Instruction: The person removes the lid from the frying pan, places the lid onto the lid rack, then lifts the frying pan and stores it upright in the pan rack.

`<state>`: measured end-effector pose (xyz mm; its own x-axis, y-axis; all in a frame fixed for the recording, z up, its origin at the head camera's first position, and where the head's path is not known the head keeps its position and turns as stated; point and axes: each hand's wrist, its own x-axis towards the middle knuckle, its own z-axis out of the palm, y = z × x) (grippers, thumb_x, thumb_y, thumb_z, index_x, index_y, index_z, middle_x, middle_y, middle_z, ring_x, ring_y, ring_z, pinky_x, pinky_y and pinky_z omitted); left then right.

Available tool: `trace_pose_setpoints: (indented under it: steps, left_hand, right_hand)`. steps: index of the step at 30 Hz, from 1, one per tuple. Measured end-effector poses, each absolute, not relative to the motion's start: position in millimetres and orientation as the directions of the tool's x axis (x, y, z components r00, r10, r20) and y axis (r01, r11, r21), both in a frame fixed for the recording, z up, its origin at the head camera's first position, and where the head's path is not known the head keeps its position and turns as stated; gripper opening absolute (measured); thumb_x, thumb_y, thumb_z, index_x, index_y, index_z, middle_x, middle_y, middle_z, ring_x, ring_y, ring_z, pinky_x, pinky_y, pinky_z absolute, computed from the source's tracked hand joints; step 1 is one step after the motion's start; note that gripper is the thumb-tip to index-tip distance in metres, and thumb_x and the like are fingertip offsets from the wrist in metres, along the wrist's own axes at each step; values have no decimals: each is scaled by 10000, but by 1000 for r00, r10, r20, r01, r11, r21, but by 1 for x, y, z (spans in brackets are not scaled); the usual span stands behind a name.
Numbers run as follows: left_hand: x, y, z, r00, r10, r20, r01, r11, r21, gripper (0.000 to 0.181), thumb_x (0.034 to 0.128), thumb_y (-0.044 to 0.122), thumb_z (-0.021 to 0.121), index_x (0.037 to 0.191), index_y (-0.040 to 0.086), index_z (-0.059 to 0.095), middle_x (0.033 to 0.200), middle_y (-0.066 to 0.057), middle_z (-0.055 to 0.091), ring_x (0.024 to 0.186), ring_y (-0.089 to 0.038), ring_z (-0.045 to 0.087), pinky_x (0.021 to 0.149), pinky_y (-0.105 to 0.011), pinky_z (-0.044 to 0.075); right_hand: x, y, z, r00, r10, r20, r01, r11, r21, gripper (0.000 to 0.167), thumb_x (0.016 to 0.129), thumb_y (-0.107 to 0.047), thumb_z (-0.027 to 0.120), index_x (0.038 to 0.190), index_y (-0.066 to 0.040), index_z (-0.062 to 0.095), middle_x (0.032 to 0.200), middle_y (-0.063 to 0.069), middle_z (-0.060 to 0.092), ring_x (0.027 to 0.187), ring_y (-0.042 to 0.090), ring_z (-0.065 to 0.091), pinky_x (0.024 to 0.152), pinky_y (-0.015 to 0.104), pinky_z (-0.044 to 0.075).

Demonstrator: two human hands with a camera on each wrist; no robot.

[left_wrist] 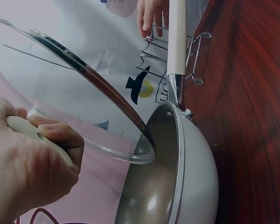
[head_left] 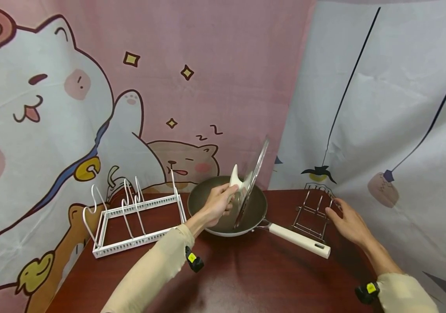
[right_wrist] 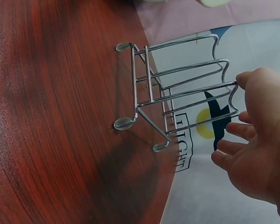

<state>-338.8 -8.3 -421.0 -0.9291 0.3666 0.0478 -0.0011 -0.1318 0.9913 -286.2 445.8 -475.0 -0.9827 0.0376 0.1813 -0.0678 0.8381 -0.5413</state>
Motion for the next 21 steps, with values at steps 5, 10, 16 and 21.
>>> trace_pose_setpoints:
  steps: [5, 10, 16, 21]
  left_hand:
    - [-340, -7, -422, -928, 369, 50, 1, -132, 991, 376, 1173, 338, 587, 1323, 9, 691, 879, 21, 522, 573, -38, 351, 483, -193, 301]
    - [-339, -3, -422, -926, 373, 54, 2, -138, 990, 373, 1174, 332, 590, 1327, 8, 693, 868, 19, 520, 567, -38, 352, 474, -192, 299]
    - [-338, 1, -419, -925, 376, 62, 7, -147, 989, 350, 1168, 340, 600, 1310, 38, 704, 875, 22, 519, 578, -40, 356, 480, -193, 300]
    - [-336, 3, -414, -923, 378, 67, 14, -140, 990, 359, 1173, 345, 593, 1325, 39, 702, 884, 20, 513, 588, -52, 360, 494, -203, 305]
  right_hand:
    - [-289, 446, -475, -983, 31, 180, -72, 839, -539, 757, 1212, -457, 447, 1687, 113, 301, 1655, 484, 397, 1483, 708, 425, 1162, 826, 393]
    - [-289, 446, -476, -986, 38, 165, -60, 831, -552, 774, 1213, -475, 428, 1704, 104, 278, 1652, 486, 397, 1480, 709, 430, 1159, 834, 394]
    - [-289, 446, -478, -982, 50, 180, -64, 814, -578, 748, 1211, -445, 453, 1701, 99, 298, 1607, 481, 469, 1434, 693, 509, 1127, 811, 443]
    - [-290, 445, -481, -981, 50, 190, -74, 802, -593, 749, 1209, -447, 463, 1706, 89, 302, 1619, 474, 466, 1440, 690, 517, 1134, 805, 445]
